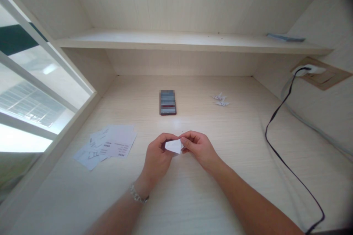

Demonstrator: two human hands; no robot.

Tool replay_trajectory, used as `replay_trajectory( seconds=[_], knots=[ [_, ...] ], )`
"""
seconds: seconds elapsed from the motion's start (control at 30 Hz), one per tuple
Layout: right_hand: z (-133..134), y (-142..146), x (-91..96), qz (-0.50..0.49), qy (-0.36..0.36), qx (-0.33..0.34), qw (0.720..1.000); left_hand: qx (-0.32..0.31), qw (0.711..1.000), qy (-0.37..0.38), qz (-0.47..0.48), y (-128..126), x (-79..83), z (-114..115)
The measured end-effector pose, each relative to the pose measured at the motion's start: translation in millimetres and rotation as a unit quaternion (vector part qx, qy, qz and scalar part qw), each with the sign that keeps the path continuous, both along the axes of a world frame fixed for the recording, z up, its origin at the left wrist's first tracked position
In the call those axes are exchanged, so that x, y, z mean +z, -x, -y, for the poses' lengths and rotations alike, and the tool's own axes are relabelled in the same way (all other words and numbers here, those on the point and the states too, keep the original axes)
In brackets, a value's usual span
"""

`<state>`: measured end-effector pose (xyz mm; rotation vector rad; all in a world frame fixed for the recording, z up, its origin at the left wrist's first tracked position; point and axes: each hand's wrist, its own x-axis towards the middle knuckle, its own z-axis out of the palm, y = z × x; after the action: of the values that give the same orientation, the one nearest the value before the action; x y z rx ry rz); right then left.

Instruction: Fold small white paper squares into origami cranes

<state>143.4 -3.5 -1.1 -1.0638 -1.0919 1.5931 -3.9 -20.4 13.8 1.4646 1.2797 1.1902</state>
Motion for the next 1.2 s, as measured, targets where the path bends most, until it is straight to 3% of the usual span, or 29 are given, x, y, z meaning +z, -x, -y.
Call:
replay_trajectory(
  seconds=[0.33, 0.57, 0.93, 1.03, 1.2],
  knots=[
    [-0.6, -0.8, 0.7, 0.016, -0.009, 0.003, 1.000, -0.016, 1.000, 0.014, 0.020, 1.4, -1.8, 0.2],
    [-0.6, -0.7, 3.7, 0.021, -0.008, -0.004, 1.000, 0.013, 0.999, 0.017, -0.023, 0.3, -4.7, 2.3],
    [-0.4, -1.1, -2.7, -0.024, 0.014, 0.026, 0.999, -0.070, 0.983, 0.098, 0.137, -2.8, -2.6, 0.0],
    [-0.8, -2.3, -3.0, -0.039, 0.023, 0.030, 0.999, -0.067, 0.987, 0.083, 0.121, -1.0, -2.0, 0.4],
    [-1.2, -5.5, -3.2, -0.065, 0.064, 0.031, 0.995, -0.027, 0.998, -0.005, 0.053, 6.2, -0.2, -2.8]
  ],
)
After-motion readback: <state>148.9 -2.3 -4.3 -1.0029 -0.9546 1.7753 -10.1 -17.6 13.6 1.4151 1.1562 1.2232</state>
